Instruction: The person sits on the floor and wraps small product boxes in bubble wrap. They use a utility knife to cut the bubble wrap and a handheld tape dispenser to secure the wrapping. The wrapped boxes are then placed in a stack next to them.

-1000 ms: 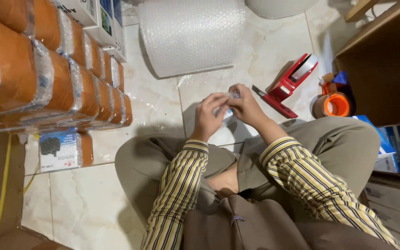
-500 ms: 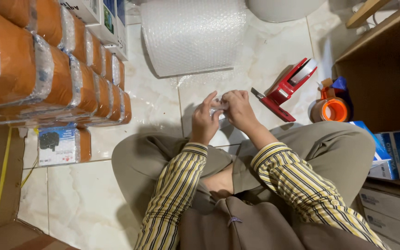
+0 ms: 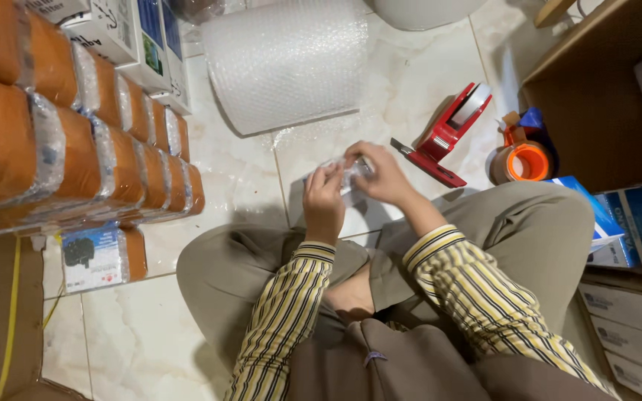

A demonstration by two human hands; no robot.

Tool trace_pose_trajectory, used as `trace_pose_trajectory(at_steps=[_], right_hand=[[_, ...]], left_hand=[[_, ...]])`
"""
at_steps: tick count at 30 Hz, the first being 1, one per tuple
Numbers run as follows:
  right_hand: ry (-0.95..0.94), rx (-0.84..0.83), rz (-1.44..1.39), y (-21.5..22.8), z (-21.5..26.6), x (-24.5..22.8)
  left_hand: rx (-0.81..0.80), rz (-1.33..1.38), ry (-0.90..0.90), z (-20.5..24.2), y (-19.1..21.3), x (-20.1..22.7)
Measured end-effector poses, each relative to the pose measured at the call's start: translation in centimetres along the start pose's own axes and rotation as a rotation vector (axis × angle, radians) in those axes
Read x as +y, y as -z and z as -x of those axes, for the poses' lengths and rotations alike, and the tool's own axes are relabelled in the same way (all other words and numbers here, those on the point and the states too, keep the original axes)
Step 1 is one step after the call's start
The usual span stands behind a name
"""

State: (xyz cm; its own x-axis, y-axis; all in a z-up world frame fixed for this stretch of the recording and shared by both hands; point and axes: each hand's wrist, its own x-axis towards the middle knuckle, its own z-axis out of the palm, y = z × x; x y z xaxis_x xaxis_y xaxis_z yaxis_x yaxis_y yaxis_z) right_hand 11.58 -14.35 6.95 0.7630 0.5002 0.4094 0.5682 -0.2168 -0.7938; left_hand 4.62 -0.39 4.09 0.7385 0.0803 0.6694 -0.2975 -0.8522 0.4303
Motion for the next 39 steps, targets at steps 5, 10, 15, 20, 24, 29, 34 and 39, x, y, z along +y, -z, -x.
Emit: trace_pose_trajectory(at_steps=[5, 10, 15, 20, 24, 29, 34, 39], right_hand=[[-0.582, 0.849, 0.068, 4.8, 3.2, 8.5], [-1.129, 1.241, 0.395, 5.1, 8.4, 20.0], [-1.011, 1.32, 0.022, 4.9, 6.2, 16.6], [-0.946, 1.561, -0.427, 3.2, 7.7, 21.3], [-0.808, 1.685, -0.827, 1.6, 9.5, 23.0], [-1.198, 1.01, -1.064, 2.5, 6.1, 12.4], [-0.874, 0.307, -0.824, 2.7, 1.6, -0.7], [-0.931, -0.018, -0.282, -0.4, -0.3, -4.0]], left_hand=[[-0.017, 0.057, -0.008, 0.4, 0.7, 0.1], [0.003, 0.05, -0.023, 0.0, 1.5, 1.0], [0.041, 0.017, -0.043, 0.8, 1.0, 0.8], [-0.031, 0.041, -0.024, 0.1, 2.4, 1.7], [-0.083, 0.063, -0.011, 1.1, 1.9, 1.5], [-0.033, 0.105, -0.027, 2.4, 0.6, 0.5], [0.02, 0.129, -0.019, 2.1, 1.0, 0.3], [0.057, 0.206, 0.008, 1.5, 1.4, 1.2]])
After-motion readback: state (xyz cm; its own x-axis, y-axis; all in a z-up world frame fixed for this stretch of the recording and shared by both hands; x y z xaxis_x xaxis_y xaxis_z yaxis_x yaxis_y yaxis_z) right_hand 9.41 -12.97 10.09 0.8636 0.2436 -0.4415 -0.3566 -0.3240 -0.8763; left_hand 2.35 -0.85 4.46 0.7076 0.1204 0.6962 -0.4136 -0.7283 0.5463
